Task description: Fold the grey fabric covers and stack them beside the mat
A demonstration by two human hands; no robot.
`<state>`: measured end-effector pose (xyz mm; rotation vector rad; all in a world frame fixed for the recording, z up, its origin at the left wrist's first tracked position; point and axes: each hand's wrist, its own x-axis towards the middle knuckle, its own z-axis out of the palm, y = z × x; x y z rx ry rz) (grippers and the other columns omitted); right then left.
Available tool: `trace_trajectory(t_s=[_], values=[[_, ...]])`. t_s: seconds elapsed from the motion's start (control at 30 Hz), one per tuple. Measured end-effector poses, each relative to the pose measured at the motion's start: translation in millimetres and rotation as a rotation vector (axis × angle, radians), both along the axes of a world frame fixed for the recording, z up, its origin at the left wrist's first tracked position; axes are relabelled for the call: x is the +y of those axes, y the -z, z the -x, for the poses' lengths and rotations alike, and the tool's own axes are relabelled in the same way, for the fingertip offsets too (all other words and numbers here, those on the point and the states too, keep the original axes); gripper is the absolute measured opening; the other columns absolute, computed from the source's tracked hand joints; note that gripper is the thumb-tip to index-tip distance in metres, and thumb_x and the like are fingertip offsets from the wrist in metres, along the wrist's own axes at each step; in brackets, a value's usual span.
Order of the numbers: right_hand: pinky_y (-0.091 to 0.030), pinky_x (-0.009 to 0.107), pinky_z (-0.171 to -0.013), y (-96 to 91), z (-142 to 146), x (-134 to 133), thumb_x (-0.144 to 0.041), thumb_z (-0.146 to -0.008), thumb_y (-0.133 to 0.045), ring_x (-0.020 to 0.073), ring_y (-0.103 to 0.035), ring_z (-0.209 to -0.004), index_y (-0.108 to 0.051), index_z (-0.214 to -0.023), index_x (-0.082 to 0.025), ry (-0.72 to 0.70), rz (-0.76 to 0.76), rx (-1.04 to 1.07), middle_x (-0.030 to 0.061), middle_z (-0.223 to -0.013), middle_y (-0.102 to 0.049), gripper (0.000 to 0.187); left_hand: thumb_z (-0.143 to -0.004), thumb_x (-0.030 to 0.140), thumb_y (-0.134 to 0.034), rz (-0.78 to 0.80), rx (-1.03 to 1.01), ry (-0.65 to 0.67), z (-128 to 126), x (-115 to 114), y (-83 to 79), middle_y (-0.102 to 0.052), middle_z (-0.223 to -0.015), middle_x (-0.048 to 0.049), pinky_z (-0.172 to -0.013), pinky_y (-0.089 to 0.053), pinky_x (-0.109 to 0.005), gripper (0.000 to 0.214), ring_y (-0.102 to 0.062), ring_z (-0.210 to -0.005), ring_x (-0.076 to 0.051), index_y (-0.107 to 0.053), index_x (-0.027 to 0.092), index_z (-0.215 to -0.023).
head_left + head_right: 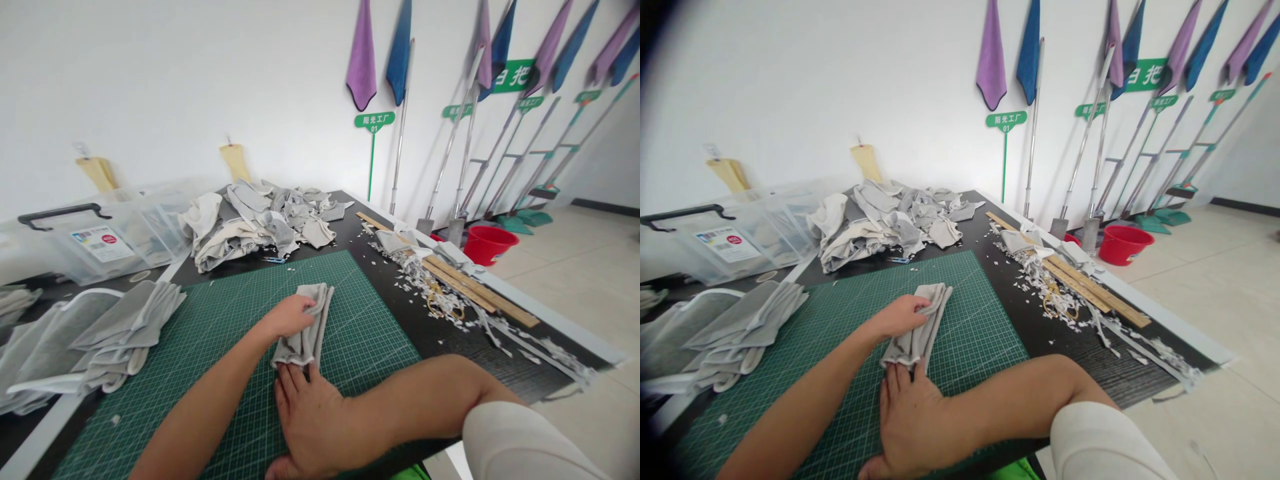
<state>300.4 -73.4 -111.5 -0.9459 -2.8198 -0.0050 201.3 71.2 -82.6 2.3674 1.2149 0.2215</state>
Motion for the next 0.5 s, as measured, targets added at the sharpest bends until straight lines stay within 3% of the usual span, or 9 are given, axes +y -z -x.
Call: trace_trajectory(t_s=[0.17,0.27,0.37,0.43,0.5], values=[[-0.036,0.058,-0.083,-0.5,2,-2,-0.062,-0.085,-0.028,0.0418,-0.046,-0.111,-0.047,-0.121,0.008,-0.074,-0.263,0.027,0.0342,-0.118,-0.051,0.081,-0.071,0.025,-0.050,-0.013,0.147,0.067,2,-2,-2.9,-0.065,-0.086,-0.0022,-0.069,-0.039,-0.023,0.024,-0.057,-0.079,-0.018,-0.064,0.019,-0.089],[-0.044,0.048,-0.066,-0.2,5,2,-0.060,-0.085,-0.029,0.0320,-0.060,-0.079,-0.057,-0.107,0.003,-0.167,-0.341,0.087,0.0236,-0.088,-0.065,0.073,-0.072,0.028,-0.051,-0.025,0.166,0.074,3,-3,-1.3,-0.065,-0.098,-0.0042,-0.077,-0.039,-0.024,0.030,-0.058,-0.088,-0.020,-0.062,0.020,-0.098],[-0.038,0.033,-0.046,-6.8,3,13,-0.055,-0.086,-0.030,0.0169,-0.049,-0.045,-0.063,-0.074,-0.012,-0.312,-0.358,0.208,0.0056,-0.054,-0.059,0.055,-0.074,0.039,-0.052,-0.024,0.157,0.052,4,-6,-0.5,-0.066,-0.094,-0.0053,-0.072,-0.040,-0.026,0.032,-0.059,-0.081,-0.020,-0.062,0.021,-0.098],[-0.036,0.030,-0.047,-15.8,-2,24,-0.048,-0.085,-0.036,0.0137,-0.046,-0.045,-0.059,-0.064,-0.019,-0.318,-0.380,0.305,0.0004,-0.051,-0.054,0.043,-0.073,0.045,-0.052,-0.014,0.136,0.020,3,-7,-0.3,-0.066,-0.082,-0.0052,-0.066,-0.040,-0.026,0.033,-0.058,-0.072,-0.019,-0.063,0.019,-0.090],[-0.038,0.031,-0.055,-26.1,-9,38,-0.045,-0.084,-0.039,0.0136,-0.049,-0.050,-0.057,-0.061,-0.020,-0.225,-0.386,0.408,-0.0008,-0.051,-0.053,0.038,-0.070,0.046,-0.057,0.008,0.048,-0.052,3,-9,-0.2,-0.065,-0.073,-0.0037,-0.065,-0.041,-0.026,0.029,-0.057,-0.066,-0.018,-0.064,0.020,-0.081]])
